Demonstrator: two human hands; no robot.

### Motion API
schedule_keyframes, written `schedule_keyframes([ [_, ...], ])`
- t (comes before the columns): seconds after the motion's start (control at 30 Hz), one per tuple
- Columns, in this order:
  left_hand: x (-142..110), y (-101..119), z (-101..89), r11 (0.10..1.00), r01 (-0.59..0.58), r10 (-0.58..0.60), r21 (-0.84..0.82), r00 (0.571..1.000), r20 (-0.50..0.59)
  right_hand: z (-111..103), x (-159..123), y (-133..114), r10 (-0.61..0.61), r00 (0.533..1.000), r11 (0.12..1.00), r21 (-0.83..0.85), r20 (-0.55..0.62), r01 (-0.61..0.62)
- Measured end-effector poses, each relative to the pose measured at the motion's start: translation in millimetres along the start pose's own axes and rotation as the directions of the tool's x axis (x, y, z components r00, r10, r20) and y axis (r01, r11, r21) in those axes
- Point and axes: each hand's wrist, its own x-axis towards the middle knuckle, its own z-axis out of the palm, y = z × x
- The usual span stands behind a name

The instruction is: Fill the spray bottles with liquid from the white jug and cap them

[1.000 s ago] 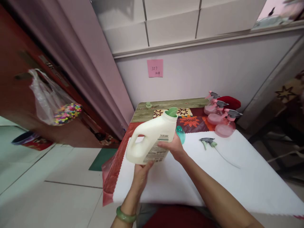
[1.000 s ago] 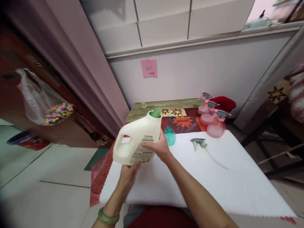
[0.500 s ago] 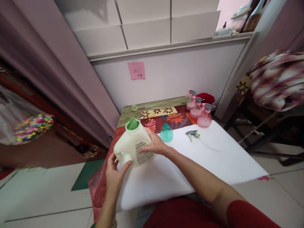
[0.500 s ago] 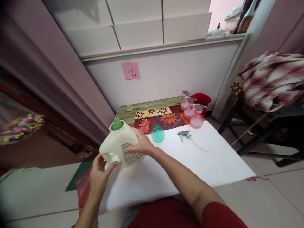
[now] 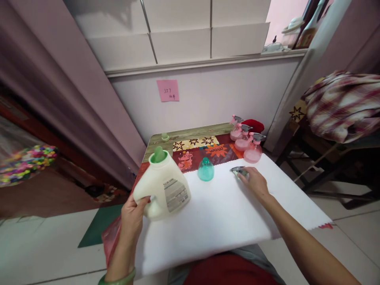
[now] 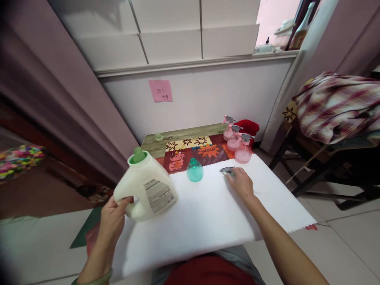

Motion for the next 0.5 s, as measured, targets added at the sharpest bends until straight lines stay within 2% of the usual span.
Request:
schedule_keyframes([
  [0.07, 3, 0, 1.6, 0.998, -0.052, 0.046, -0.03, 0.986, -0.158, -1, 2, 17, 0.055, 0.998, 0.996, -0.076, 0.022, -0.053],
  [0.13, 8, 1, 1.3, 0.993, -0.106, 0.087, -0.044, 0.945, -0.315, 0, 2, 26, 0.095, 0.995, 0.99, -0.108, 0.043, -0.09],
  [0.2, 12, 1, 0.4, 0.989, -0.141, 0.115, -0.034, 0.903, -0.414, 1, 2, 30, 0.127, 0.99, 0.985, -0.123, 0.061, -0.119],
  [0.3, 15, -2, 1.3, 0.99, -0.144, 0.127, -0.003, 0.883, -0.452, 2, 3, 32, 0.145, 0.986, 0.978, -0.162, 0.076, -0.132],
  [0.5, 5, -18, 19.4, 0.993, -0.091, 0.112, 0.069, 0.901, -0.419, -5, 11, 30, 0.219, 0.966, 0.948, -0.264, 0.138, -0.177],
])
